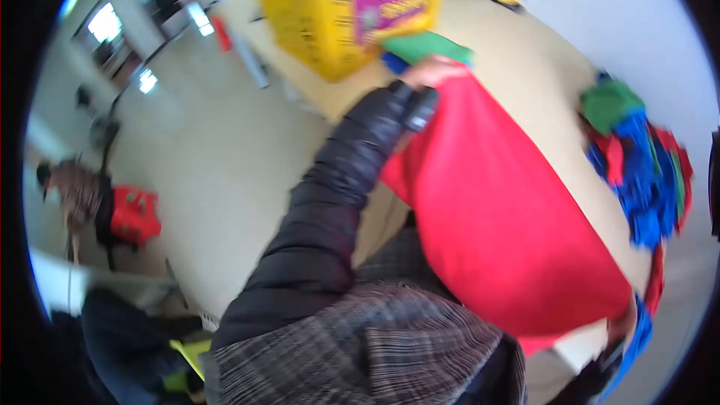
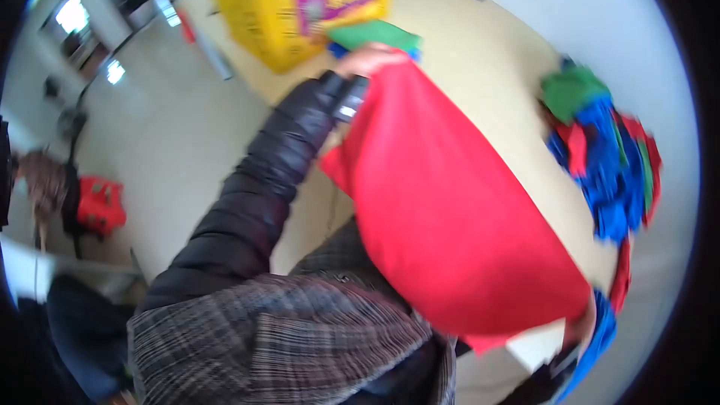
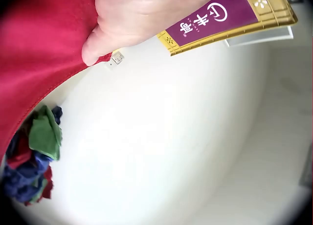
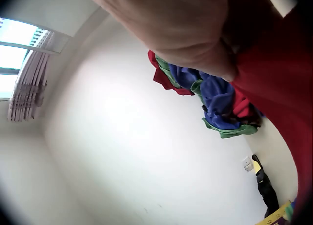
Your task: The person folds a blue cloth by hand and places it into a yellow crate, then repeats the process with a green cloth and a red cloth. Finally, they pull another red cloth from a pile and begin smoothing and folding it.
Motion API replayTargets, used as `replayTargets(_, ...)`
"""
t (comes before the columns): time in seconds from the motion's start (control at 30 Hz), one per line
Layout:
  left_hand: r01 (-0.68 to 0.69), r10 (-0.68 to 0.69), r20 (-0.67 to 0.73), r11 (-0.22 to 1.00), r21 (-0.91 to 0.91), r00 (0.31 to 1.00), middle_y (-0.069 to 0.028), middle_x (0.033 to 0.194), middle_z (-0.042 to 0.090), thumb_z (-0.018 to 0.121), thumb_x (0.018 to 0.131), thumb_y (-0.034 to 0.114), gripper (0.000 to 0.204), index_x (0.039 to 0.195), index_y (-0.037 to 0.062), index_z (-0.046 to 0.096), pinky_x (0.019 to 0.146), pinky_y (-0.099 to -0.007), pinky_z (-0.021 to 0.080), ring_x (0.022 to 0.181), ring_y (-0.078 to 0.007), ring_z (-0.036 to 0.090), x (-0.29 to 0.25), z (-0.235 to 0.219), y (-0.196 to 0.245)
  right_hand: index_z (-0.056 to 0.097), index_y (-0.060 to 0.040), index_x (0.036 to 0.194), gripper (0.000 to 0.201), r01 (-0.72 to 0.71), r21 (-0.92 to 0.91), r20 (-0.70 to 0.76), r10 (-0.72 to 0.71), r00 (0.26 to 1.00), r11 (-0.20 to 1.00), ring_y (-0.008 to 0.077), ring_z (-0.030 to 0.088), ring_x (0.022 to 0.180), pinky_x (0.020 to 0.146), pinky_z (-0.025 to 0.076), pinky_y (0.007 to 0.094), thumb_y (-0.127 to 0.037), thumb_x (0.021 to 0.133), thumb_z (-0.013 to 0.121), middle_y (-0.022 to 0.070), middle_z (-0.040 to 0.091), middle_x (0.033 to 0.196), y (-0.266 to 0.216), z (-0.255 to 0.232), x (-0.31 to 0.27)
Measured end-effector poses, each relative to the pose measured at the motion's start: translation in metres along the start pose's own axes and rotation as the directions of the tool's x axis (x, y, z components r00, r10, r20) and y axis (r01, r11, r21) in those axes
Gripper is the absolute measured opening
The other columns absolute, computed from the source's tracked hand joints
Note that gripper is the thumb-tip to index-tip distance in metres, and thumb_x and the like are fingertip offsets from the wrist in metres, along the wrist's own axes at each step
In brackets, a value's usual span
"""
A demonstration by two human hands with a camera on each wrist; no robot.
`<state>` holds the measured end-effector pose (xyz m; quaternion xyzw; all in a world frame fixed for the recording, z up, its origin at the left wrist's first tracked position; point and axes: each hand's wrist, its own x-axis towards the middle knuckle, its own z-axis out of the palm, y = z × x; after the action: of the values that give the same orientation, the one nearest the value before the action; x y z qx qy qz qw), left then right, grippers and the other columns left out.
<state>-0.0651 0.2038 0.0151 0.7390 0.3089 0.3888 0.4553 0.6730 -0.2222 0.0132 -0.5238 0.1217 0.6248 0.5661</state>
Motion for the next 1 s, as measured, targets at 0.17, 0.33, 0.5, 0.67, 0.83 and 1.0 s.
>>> replayTargets(0.17,0.235,-0.256,-0.027,0.919,-0.317,0.966,-0.0024,0.085,0.071,0.069,0.095,0.021,0.022,0.101,-0.0007,0.071,0.067,-0.0245,0.051,0.074,-0.0070,0.063,0.003,0.033,0.016,0.055,0.0027,0.132,0.041,0.736,-0.316,0.624,-0.453,0.637,0.599,0.0225,0.058,0.118,0.107,0.043,0.0346,-0.025,0.101,0.057,0.0114,0.061,0.129,0.121,0.099,-0.048)
replayTargets(0.33,0.146,-0.178,-0.088,0.947,-0.287,0.980,-0.0037,0.090,0.071,0.066,0.097,0.016,0.018,0.101,-0.0015,0.068,0.072,-0.0232,0.053,0.077,-0.0083,0.066,0.004,0.094,0.060,0.063,0.0001,0.122,0.029,0.679,-0.416,0.357,-0.578,0.733,0.605,0.0134,0.066,0.101,0.091,0.050,0.0251,-0.020,0.103,0.055,0.0065,0.070,0.110,0.158,0.154,-0.072)
replayTargets(0.5,0.114,-0.140,-0.066,0.948,-0.296,0.988,-0.0002,0.084,0.068,0.067,0.096,0.016,0.019,0.098,-0.0028,0.069,0.069,-0.0222,0.050,0.073,-0.0056,0.061,-0.040,0.185,0.128,0.066,-0.0009,0.107,0.019,0.774,-0.472,0.465,-0.626,0.626,0.423,0.0055,0.061,0.083,0.077,0.047,0.0199,-0.018,0.102,0.058,-0.0028,0.065,0.090,0.226,0.217,-0.083)
replayTargets(0.67,0.033,-0.022,0.048,0.971,-0.236,0.999,0.0017,0.084,0.067,0.067,0.096,0.009,0.011,0.096,-0.0014,0.067,0.069,-0.0207,0.048,0.074,-0.0037,0.058,-0.092,0.280,0.151,0.066,-0.0004,0.098,0.014,0.839,-0.415,0.490,-0.691,0.532,0.352,0.0023,0.052,0.078,0.070,0.045,0.0199,-0.013,0.101,0.060,-0.0046,0.059,0.081,0.288,0.251,-0.065)
replayTargets(0.83,-0.152,0.145,-0.065,0.981,-0.123,0.987,-0.0059,0.077,0.066,0.072,0.089,0.003,0.010,0.090,-0.0015,0.064,0.060,-0.0253,0.048,0.067,-0.0100,0.060,-0.113,0.312,0.145,0.063,0.0041,0.099,0.014,0.889,-0.430,0.520,-0.763,0.384,0.155,0.0032,0.049,0.078,0.071,0.046,0.0212,-0.009,0.101,0.060,-0.0026,0.059,0.081,0.305,0.248,-0.066)
replayTargets(1.0,-0.264,0.268,-0.050,0.961,0.084,0.962,-0.0019,0.081,0.066,0.071,0.091,0.002,0.007,0.091,-0.0016,0.064,0.063,-0.0231,0.048,0.069,-0.0063,0.058,-0.126,0.314,0.155,0.064,0.0049,0.102,0.015,0.871,-0.480,0.513,-0.771,0.377,0.106,0.0046,0.051,0.077,0.072,0.047,0.0222,-0.010,0.101,0.060,-0.0017,0.060,0.081,0.307,0.242,-0.069)
